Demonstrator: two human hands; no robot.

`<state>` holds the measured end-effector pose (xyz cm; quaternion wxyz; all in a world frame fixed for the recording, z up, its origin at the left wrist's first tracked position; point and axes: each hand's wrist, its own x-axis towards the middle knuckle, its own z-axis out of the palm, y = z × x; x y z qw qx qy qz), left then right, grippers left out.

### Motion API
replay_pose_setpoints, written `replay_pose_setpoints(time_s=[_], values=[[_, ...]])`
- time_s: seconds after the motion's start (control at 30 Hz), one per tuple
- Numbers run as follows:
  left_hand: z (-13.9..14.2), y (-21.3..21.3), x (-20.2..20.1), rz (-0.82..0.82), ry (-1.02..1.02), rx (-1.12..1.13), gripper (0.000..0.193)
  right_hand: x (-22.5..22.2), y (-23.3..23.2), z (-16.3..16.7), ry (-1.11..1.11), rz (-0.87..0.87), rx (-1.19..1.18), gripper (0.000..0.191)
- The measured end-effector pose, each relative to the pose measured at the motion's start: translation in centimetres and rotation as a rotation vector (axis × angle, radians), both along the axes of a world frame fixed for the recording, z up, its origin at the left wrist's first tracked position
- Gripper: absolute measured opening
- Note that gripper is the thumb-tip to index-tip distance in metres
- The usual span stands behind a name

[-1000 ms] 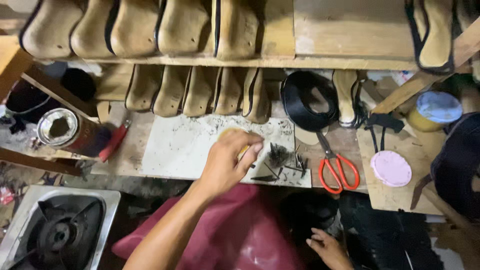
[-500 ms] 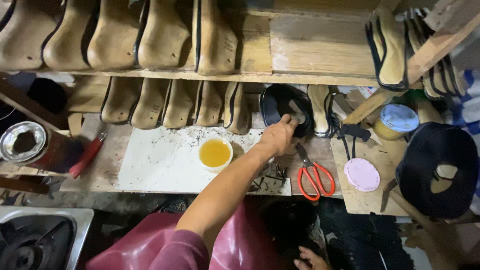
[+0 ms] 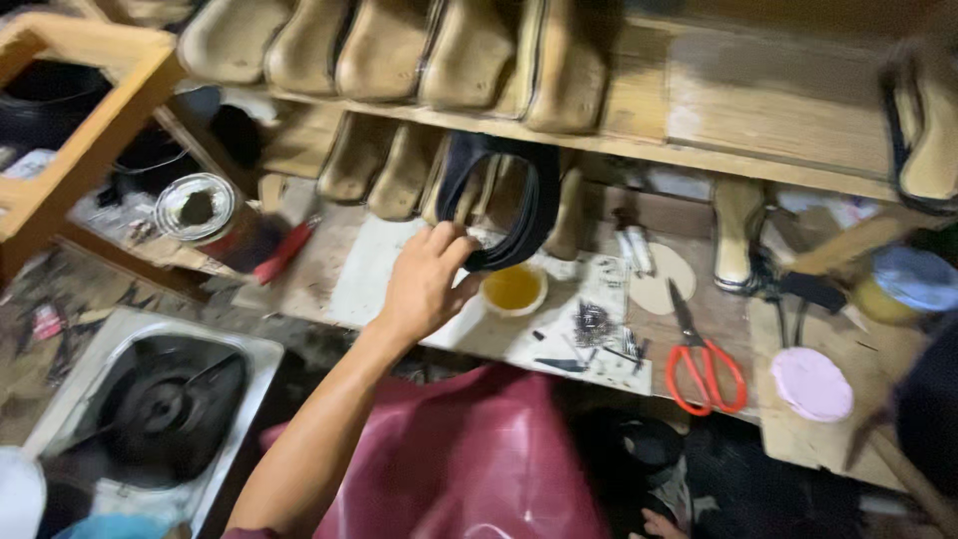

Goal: The person repeatedly applies a yellow adhesive from a small container to the edges of a black shoe upper and presses the edges together by hand. The person handles multiple shoe uppers, placing some on the workbench and continuing to work on others.

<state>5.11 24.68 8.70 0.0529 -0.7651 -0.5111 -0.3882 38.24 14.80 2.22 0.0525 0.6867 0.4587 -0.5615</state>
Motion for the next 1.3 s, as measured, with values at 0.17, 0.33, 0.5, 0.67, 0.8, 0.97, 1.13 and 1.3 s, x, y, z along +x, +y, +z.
replay_pose_setpoints(time_s=[0.17,0.33,0.5,0.67,0.8,0.97,1.13,1.3], values=[[-2.3,-3.7,-8.5,0.111,0.069,-0.072,0.046,-1.9,0.7,-0.9,0.109,0.103,0.098,0.096],[-5.2,-7.5,-11.6,0.223,-0.079,-0.1,0.058,-4.4,0.2,-0.1,-0.024,0.01,0.508,0.085],[-8.3,-10.5,-11.4,0.361,-0.206,-0.175,0.051,-4.8,0.4,0.1,-0.067,0.155,0.681,0.069],[-9.2,-10.8,-11.5,0.408,-0.174,-0.203,0.038,-2.5,1.1,-2.7,-0.045,0.319,0.781,0.065],[-8.9,-9.9,-12.1,0.428,-0.142,-0.323,0.017,-1.0,1.4,-3.9,-0.105,0.388,0.83,0.062],[-8.8,-9.4,-12.0,0.442,-0.459,-0.325,0.018,-0.7,1.5,-3.9,-0.104,0.431,0.95,0.057],[-10.2,-11.0,-10.3,0.344,-1.265,-0.426,0.019,-1.9,1.5,-3.1,0.078,0.352,1.018,0.049],[-12.2,-13.4,-6.0,0.094,-1.476,-0.455,0.016,-6.3,1.7,-3.5,0.283,0.261,0.882,0.044]])
